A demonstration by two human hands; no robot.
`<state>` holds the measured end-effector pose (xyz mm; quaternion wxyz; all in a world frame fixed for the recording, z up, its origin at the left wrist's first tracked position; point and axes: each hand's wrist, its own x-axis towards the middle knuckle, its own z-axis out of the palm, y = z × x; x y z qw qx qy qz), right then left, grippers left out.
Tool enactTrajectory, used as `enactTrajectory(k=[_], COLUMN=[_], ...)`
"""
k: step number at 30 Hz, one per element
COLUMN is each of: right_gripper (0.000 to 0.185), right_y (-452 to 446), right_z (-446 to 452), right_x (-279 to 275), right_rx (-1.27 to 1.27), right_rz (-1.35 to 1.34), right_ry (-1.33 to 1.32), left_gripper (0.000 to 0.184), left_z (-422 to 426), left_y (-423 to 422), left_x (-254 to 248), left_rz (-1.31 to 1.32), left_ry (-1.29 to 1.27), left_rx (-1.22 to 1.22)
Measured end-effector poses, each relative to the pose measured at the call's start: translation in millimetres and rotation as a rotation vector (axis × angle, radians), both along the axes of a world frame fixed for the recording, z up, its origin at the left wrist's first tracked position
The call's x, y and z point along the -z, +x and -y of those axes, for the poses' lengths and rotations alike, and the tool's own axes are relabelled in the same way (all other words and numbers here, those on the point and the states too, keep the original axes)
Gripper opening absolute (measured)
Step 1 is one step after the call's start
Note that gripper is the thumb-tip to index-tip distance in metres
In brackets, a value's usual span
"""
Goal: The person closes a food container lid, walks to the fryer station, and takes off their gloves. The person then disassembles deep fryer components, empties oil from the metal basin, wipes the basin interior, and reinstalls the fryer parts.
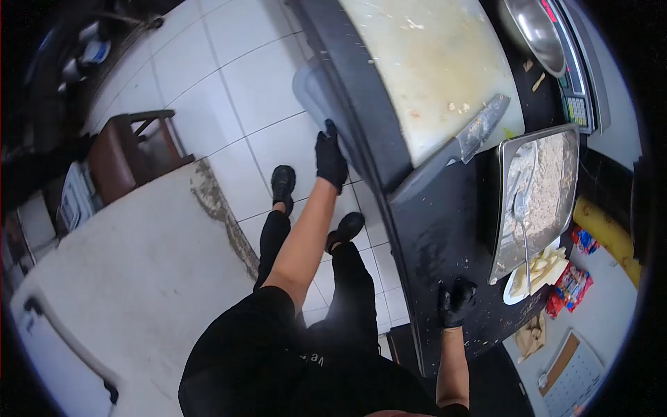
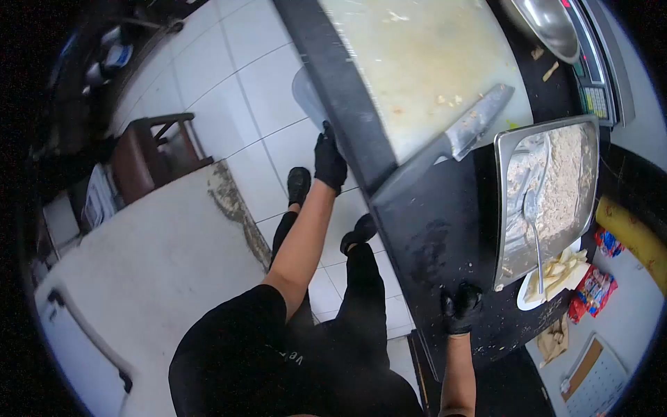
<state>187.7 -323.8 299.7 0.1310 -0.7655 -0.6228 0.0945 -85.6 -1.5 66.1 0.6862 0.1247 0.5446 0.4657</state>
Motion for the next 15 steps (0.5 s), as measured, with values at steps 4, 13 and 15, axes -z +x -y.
enactTrajectory(k=[4,13,15], right_gripper=[0.036,0.041,0.065], right_y=[-4,-198,-223], right_z=[-8,-67,-68], right_x=[2,-29,50], right_rx=[0.017,0.156,0.400], right_rz=[0.000,-0.611,-0.681], right_ry=[-0.007,-0.395,-0.431], left_gripper=[0.062,0.058,0.057], left_z=[38,78,79], left_y=[-116,-307,-333], left_x=[-18,-44,-43], left_rz=[-0.719,-0.320,-0.291], left_ry=[0.093,-0.322,-0.364], left_rx=[0.265,-0.143,-0.130])
